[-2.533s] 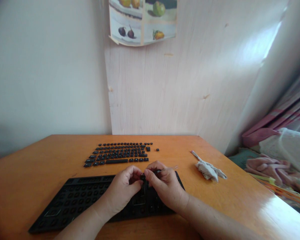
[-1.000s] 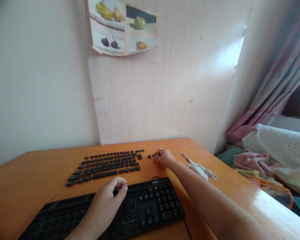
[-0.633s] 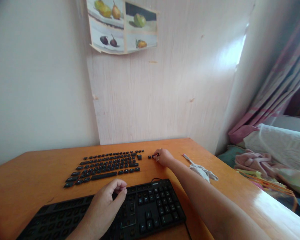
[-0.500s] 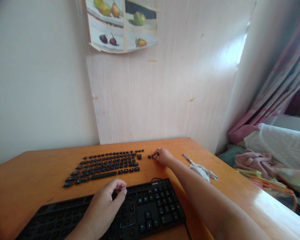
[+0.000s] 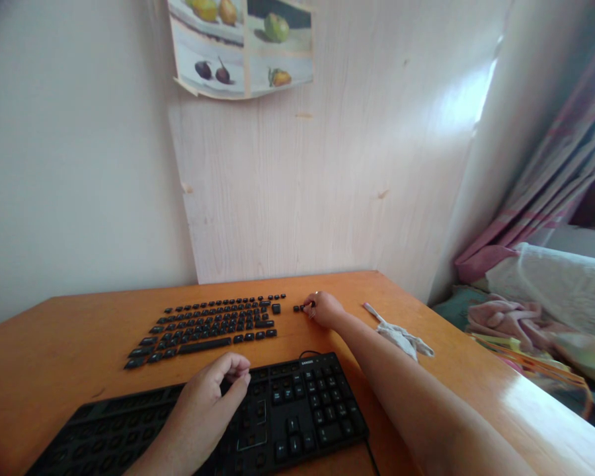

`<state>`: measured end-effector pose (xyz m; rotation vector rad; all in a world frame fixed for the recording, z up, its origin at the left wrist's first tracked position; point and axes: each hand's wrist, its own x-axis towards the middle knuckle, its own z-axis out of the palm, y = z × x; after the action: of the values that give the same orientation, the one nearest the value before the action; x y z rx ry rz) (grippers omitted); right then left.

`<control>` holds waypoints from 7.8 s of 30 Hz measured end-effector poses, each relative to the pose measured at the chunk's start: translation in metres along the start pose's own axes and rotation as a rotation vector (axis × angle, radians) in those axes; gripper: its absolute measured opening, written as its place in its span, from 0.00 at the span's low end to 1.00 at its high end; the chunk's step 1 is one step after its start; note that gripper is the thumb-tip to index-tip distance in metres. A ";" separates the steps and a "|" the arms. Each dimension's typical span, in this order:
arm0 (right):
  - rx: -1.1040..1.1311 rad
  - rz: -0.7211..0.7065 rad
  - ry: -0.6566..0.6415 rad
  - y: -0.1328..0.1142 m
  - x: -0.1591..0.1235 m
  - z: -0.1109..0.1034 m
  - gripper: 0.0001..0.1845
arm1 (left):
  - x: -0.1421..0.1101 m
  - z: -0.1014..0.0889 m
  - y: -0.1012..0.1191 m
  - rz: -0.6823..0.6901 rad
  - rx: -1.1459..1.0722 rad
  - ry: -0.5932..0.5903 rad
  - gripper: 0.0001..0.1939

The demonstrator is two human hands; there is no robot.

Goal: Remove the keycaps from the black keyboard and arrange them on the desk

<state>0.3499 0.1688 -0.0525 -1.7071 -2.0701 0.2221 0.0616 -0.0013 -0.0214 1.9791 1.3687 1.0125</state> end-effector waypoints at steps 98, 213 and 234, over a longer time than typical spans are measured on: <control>0.353 0.080 0.063 -0.124 -0.152 -0.030 0.12 | -0.002 0.004 -0.005 0.206 0.260 0.010 0.06; 0.164 -0.024 0.146 -0.048 -0.082 -0.045 0.15 | 0.000 0.002 0.001 -0.036 -0.247 0.061 0.08; -0.029 0.138 0.021 -0.001 -0.012 -0.012 0.13 | 0.000 -0.001 0.001 -0.053 -0.145 0.034 0.08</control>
<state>0.3555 0.1551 -0.0446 -1.8636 -1.9521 0.2171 0.0612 -0.0012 -0.0198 1.8181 1.3197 1.0932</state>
